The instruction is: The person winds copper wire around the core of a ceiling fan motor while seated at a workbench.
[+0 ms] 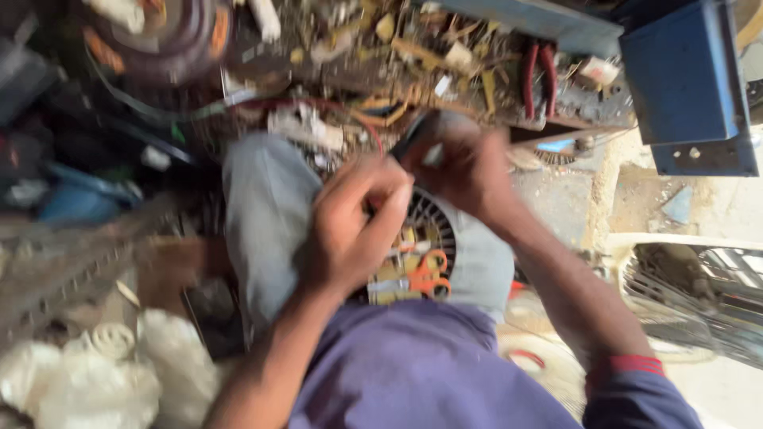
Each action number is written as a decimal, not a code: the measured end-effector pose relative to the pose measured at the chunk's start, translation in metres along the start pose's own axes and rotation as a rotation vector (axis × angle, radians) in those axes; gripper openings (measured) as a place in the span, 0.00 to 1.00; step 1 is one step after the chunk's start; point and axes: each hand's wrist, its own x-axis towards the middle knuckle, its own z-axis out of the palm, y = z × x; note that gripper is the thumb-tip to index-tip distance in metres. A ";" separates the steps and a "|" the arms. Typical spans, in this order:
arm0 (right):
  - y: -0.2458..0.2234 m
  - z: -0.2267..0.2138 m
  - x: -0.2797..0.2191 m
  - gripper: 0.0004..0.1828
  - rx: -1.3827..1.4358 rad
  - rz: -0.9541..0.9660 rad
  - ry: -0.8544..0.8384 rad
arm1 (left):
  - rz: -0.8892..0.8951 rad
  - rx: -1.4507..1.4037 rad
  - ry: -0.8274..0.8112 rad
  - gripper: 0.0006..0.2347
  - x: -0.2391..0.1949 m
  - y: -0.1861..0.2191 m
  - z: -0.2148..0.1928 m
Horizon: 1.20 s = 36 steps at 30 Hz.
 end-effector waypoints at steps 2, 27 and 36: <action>-0.021 -0.003 -0.013 0.08 -0.566 -0.109 -0.054 | -0.063 0.169 0.009 0.05 0.013 -0.031 -0.003; -0.075 -0.009 -0.104 0.20 -0.816 -0.123 -0.517 | -0.116 0.193 -0.203 0.02 -0.031 0.010 -0.007; -0.035 -0.004 -0.004 0.02 -0.479 -0.176 0.065 | -0.136 -0.057 -0.006 0.06 0.008 -0.005 -0.002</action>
